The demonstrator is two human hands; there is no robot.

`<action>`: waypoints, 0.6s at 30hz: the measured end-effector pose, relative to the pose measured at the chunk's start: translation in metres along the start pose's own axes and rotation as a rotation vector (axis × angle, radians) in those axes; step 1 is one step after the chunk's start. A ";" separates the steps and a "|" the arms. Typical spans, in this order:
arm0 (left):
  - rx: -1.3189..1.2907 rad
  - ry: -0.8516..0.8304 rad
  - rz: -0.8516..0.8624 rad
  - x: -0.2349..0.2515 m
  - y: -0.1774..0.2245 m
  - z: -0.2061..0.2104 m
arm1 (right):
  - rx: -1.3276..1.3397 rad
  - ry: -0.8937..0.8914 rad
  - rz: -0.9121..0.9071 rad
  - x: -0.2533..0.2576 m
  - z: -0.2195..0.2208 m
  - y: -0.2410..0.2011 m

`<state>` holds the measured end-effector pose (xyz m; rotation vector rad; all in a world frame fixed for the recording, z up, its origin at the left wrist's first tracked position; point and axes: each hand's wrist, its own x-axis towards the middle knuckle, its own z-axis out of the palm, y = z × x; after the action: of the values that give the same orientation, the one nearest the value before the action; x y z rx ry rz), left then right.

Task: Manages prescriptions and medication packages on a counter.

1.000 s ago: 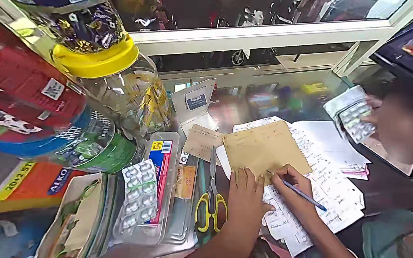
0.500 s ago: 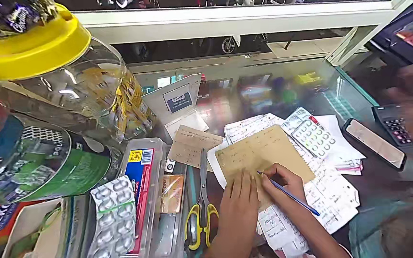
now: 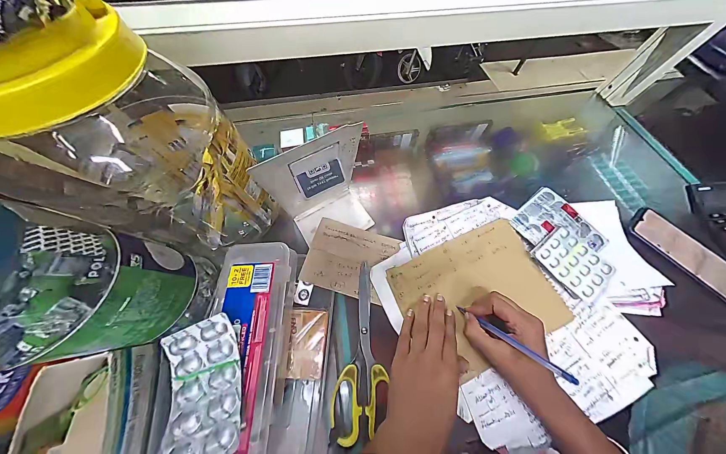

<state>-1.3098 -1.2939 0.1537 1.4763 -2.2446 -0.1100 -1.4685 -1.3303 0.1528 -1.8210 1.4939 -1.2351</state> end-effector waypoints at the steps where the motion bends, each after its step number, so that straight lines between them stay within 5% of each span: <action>1: 0.010 0.001 0.003 -0.001 0.000 0.000 | -0.001 0.008 0.007 -0.001 0.000 0.000; 18: 0.002 0.020 0.016 0.000 -0.002 0.000 | -0.104 0.085 -0.004 0.002 0.001 -0.002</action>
<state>-1.3077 -1.2947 0.1525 1.4544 -2.2412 -0.0877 -1.4661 -1.3318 0.1545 -1.8592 1.6295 -1.2726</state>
